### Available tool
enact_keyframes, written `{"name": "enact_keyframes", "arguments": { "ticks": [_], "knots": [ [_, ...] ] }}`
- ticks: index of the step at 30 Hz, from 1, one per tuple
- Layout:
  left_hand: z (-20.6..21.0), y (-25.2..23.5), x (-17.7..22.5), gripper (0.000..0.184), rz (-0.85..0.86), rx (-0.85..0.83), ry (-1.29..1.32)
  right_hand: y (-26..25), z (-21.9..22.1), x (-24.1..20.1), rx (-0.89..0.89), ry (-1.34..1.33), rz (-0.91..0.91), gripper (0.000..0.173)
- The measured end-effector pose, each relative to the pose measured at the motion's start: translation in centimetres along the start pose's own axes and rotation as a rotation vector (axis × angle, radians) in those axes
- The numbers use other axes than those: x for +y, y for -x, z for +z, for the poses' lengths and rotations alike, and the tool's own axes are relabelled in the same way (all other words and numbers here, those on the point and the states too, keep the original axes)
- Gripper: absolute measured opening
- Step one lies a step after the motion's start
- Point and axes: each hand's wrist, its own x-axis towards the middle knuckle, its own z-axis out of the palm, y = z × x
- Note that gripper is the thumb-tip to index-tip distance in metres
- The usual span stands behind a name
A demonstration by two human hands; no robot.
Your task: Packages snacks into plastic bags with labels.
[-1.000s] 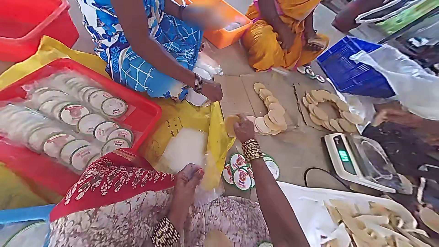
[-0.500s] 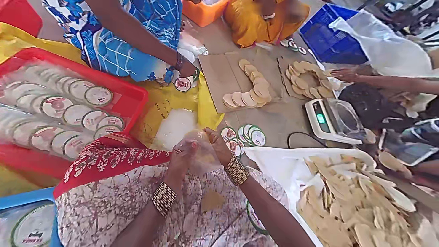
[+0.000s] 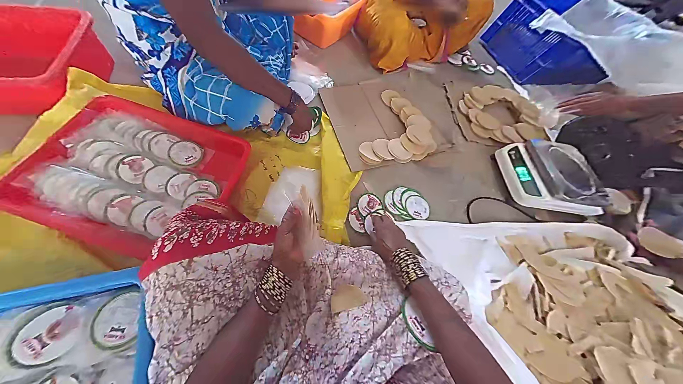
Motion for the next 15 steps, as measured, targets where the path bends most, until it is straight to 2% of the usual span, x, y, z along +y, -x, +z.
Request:
{"name": "enact_keyframes", "arguments": {
  "ticks": [2, 6, 10, 15],
  "knots": [
    [-0.2, 0.1, 0.3, 0.01, -0.032, -0.093, 0.16, 0.3, -0.4, -0.2, -0.002, 0.009, -0.005, 0.048],
    [0.2, 0.2, 1.1, 0.025, -0.1, -0.259, 0.348, -0.2, -0.2, 0.1, -0.018, -0.014, 0.018, 0.072],
    [2.1, 0.7, 2.2, 0.039, -0.049, -0.184, 0.337, -0.3, 0.4, -0.8, 0.025, 0.015, 0.024, 0.063],
    [1.4, 0.5, 2.4, 0.036, 0.007, -0.075, 0.27, -0.1, -0.5, -1.4, 0.014, 0.061, 0.03, 0.042]
  ]
}}
